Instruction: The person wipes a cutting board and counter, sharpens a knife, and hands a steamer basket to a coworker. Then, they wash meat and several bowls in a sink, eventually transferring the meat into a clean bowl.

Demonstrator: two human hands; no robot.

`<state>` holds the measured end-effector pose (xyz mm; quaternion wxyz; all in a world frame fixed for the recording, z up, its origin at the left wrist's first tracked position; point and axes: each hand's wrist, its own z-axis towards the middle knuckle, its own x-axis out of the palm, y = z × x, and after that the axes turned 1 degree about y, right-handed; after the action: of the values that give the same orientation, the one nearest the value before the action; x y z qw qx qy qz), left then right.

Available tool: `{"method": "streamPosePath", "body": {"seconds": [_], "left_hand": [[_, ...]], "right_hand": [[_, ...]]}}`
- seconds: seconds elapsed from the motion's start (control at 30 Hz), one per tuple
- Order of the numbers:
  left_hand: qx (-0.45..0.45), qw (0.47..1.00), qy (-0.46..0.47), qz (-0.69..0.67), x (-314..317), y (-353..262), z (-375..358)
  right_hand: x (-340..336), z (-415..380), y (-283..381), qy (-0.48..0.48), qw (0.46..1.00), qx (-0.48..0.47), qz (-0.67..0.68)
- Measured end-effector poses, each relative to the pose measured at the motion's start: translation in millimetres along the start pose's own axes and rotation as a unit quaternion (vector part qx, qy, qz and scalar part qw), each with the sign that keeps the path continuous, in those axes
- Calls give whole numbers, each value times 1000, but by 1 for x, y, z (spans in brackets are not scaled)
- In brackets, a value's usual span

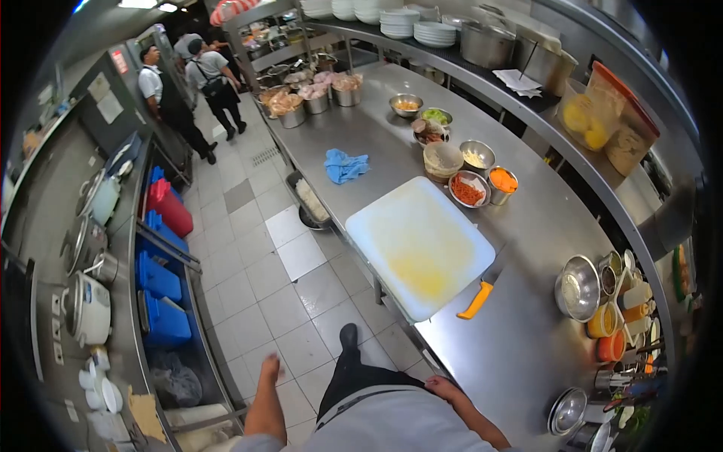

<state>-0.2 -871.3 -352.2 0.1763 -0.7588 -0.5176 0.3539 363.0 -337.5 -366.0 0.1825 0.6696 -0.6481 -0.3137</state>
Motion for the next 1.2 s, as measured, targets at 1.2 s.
{"method": "streamPosePath", "body": {"seconds": [1.2], "left_hand": [[187, 501, 839, 102, 290, -289, -353]], "right_hand": [[216, -237, 181, -508, 713, -180, 448]]}}
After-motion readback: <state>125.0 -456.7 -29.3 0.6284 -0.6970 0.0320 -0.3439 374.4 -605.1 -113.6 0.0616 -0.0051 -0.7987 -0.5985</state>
